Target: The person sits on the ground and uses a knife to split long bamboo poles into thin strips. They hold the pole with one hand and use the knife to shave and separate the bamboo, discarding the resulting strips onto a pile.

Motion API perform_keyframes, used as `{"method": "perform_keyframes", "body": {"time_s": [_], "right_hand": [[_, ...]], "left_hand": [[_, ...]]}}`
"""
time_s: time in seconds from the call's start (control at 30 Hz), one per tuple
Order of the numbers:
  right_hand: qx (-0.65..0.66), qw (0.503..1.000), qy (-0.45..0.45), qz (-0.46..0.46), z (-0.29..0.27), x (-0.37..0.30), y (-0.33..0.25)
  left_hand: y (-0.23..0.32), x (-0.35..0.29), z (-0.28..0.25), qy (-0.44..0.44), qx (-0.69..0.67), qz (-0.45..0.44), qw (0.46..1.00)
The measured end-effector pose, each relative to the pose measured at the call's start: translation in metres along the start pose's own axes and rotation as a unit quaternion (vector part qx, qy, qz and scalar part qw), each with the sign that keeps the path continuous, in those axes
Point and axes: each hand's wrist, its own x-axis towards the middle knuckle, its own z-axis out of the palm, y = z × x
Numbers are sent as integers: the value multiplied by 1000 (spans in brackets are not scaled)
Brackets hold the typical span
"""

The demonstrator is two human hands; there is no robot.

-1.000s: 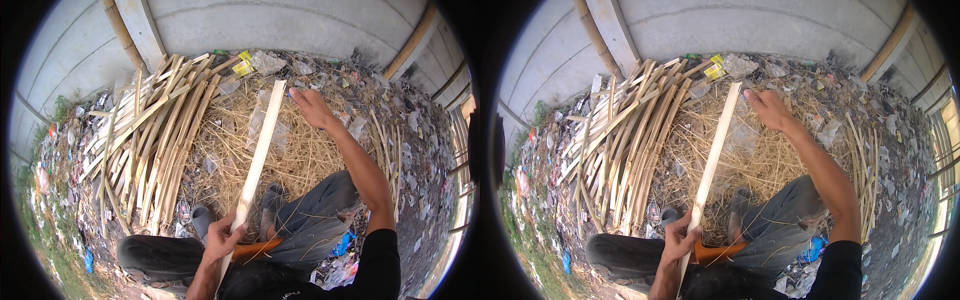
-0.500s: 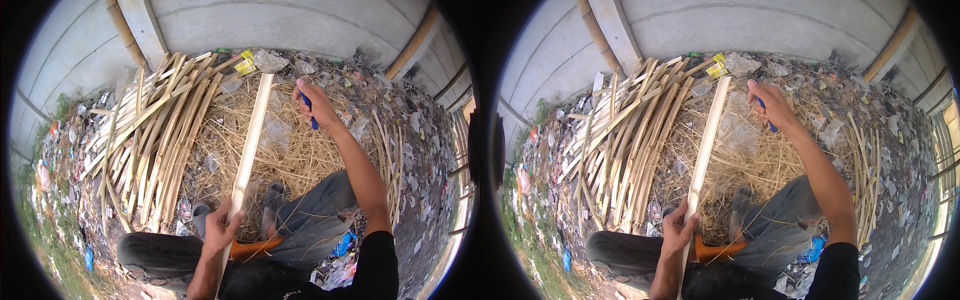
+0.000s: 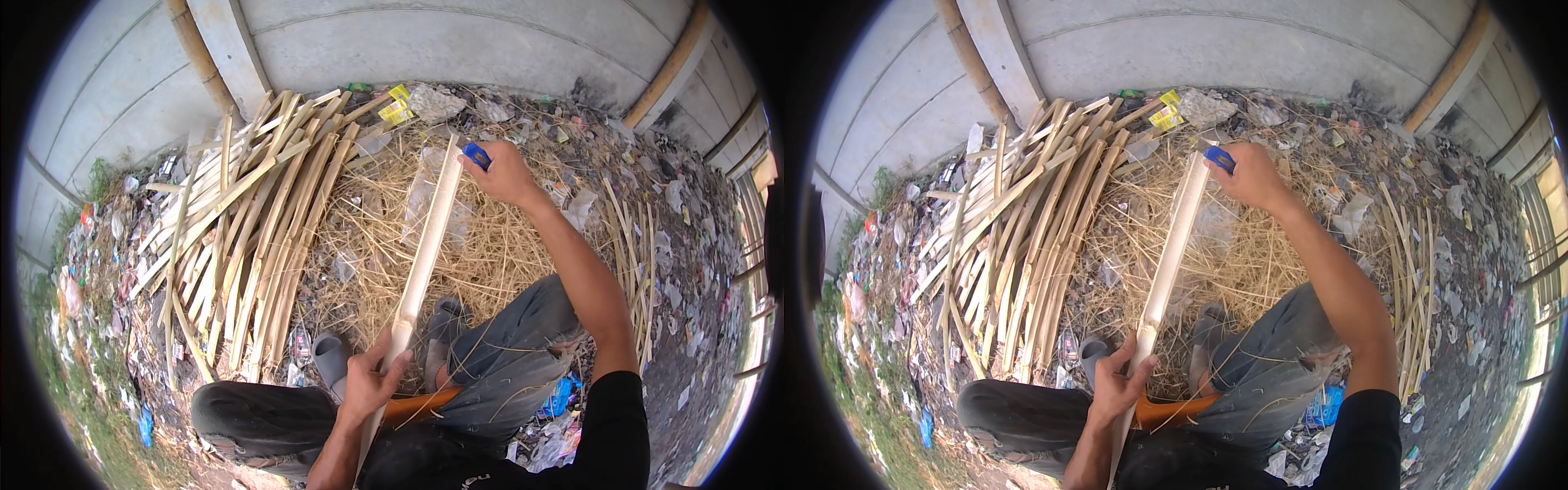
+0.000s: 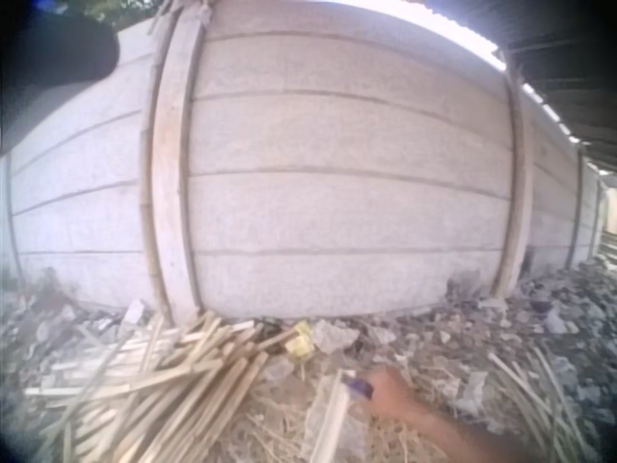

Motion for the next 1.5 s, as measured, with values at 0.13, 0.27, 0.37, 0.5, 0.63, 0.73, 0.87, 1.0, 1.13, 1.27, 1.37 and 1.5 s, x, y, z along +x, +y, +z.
{"method": "perform_keyframes", "body": {"time_s": [0.13, 0.27, 0.37, 0.5, 0.63, 0.73, 0.87, 1.0, 1.13, 1.27, 1.37, 1.5], "right_hand": [[132, 951, -258, -110, 19, -38, -68], [145, 952, -238, -125, 40, -53, -105], [52, 978, -201, -19, 30, -31, -96], [53, 992, -62, -92, 47, -42, -93], [-34, 975, -215, -30, 47, -53, -128], [-11, 955, -290, -67, 56, -64, -144], [-15, 955, -285, -75, 66, -61, -139], [-43, 962, -269, -21, 61, -39, -128], [-2, 964, -207, -169, 88, -79, -128], [-73, 977, -192, -64, 68, -33, -108], [-62, 975, -199, -71, 59, -29, -109], [-42, 968, -202, -142, 79, -58, -117]], "left_hand": [[-26, 25, -22, 131, -18, -35, 991], [-20, 24, -29, 108, -220, -42, 969], [-9, 18, -30, 80, -235, -54, 967], [-4, 17, -29, 58, -252, -58, 964], [-1, 17, -30, 37, -283, -64, 956], [-1, 16, -30, 28, -294, -66, 953], [0, 14, -32, 33, -308, -77, 948], [-12, 14, -26, 40, -310, -60, 948], [-12, 14, -25, 31, -358, -64, 931], [-11, 8, -25, 31, -320, -64, 945], [-3, 10, -23, 32, -323, -53, 944], [-14, 9, -22, 41, -333, -55, 940]]}}
